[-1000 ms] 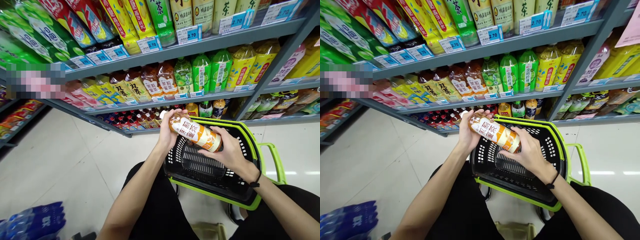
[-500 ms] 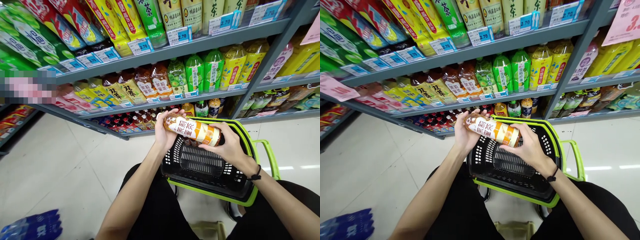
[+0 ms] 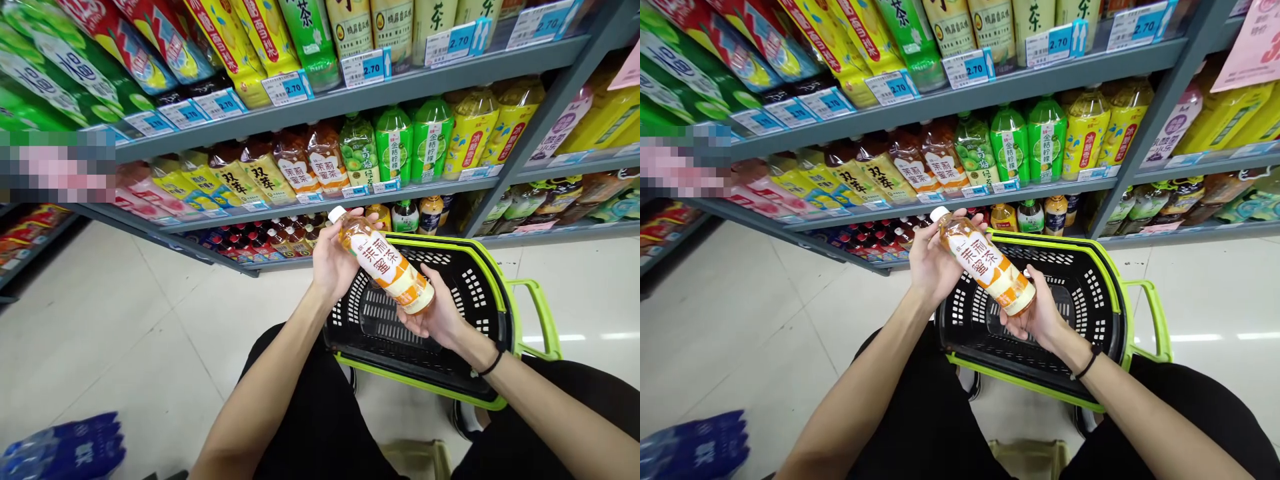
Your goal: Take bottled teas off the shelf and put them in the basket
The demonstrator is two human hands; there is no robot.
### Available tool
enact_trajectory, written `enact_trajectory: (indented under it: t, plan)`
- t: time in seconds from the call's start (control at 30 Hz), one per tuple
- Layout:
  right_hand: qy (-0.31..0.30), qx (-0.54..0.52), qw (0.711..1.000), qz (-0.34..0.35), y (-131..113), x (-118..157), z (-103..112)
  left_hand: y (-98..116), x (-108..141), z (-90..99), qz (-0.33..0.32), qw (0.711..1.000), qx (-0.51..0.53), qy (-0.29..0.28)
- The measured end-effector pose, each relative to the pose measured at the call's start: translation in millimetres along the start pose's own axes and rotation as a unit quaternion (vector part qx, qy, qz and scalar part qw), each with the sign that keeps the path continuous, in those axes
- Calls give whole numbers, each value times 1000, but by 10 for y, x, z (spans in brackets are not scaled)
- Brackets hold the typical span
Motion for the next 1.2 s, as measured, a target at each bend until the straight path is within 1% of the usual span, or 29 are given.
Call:
enact_trajectory:
  t: [0.07,0.13,0.23,0.33,0.4,0.47,0.5,0.53,0.57,0.6,0.63,0.67,0.7,0.73,0.77,0.8,0.83,0.87,0.9,0.93,0.97,1.0,1.03,1.07,1.1,1.13,1.2]
  plan:
    - [-39,-36,997,-49,74,-16,2,-2,13,-9,6,1000,-7,-9]
    - [-87,-56,991,-79,118,-18,-13,2,25,-26,8,1000,-9,-21]
    - [-131,-73,984,-96,147,10,-47,0,29,-45,5,999,-10,-32]
    - [-149,-70,981,-98,163,48,-82,-40,-11,-2,1,999,-46,-25]
    - [-138,-54,985,-89,161,47,-71,-56,-70,88,-17,994,-107,-8]
    - [-97,-22,993,-66,124,19,-19,-67,-142,185,-31,982,-186,-5]
    - [-67,15,996,-57,88,6,21,-71,-177,228,-37,974,-223,-8]
    - [-27,87,995,-39,19,-2,72,-73,-208,266,-42,966,-254,-9]
    - [21,179,984,-13,-92,6,127,-76,-231,298,-48,960,-277,-6]
    - [72,288,955,15,-240,34,179,-82,-246,324,-54,953,-297,1]
    - [143,430,886,95,-489,101,209,-97,-249,336,-59,946,-318,9]
    - [193,472,846,155,-711,191,222,-129,-242,331,-59,937,-343,10]
    - [243,508,800,209,-928,303,236,-179,-226,303,-55,925,-375,0]
    - [296,609,688,262,-1142,435,207,-244,-200,257,-51,910,-411,-18]
    - [332,677,596,276,-1293,537,200,-319,-168,199,-50,891,-450,-41]
    - [345,711,552,266,-1392,598,228,-400,-132,133,-53,869,-488,-64]
    - [347,737,523,251,-1458,633,268,-486,-97,63,-57,849,-518,-86]
    - [338,756,511,231,-1491,640,322,-582,-67,-5,-59,835,-537,-105]
    - [326,768,511,207,-1501,627,389,-691,-46,-72,-53,826,-547,-125]
    - [313,778,517,172,-1494,595,471,-816,-34,-138,-40,821,-550,-145]
    - [303,781,530,128,-1478,555,568,-953,-29,-208,-26,814,-555,-168]
    - [293,777,552,78,-1458,512,673,-1100,-30,-285,-15,799,-568,-197]
    - [292,762,577,33,-1452,480,778,-1254,-35,-365,-11,775,-589,-228]
    - [300,747,594,10,-1475,458,860,-1411,-45,-445,-14,744,-615,-259]
    - [310,732,607,0,-1517,441,925,-1569,-61,-521,-21,711,-641,-288]
    - [323,720,615,4,-1577,430,972,-1727,-82,-589,-29,681,-661,-314]
    - [342,698,628,28,-1692,408,1033,-2037,-145,-685,-31,634,-687,-355]
Point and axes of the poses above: each hand's wrist, its own x-axis away from the middle knuckle, its own z-axis out of the back of the hand, y = z × x, the point moved 6 cm from there along -x, towards the middle knuckle, and after that the axes turned 15 degrees about -x, right-handed, at the moved point
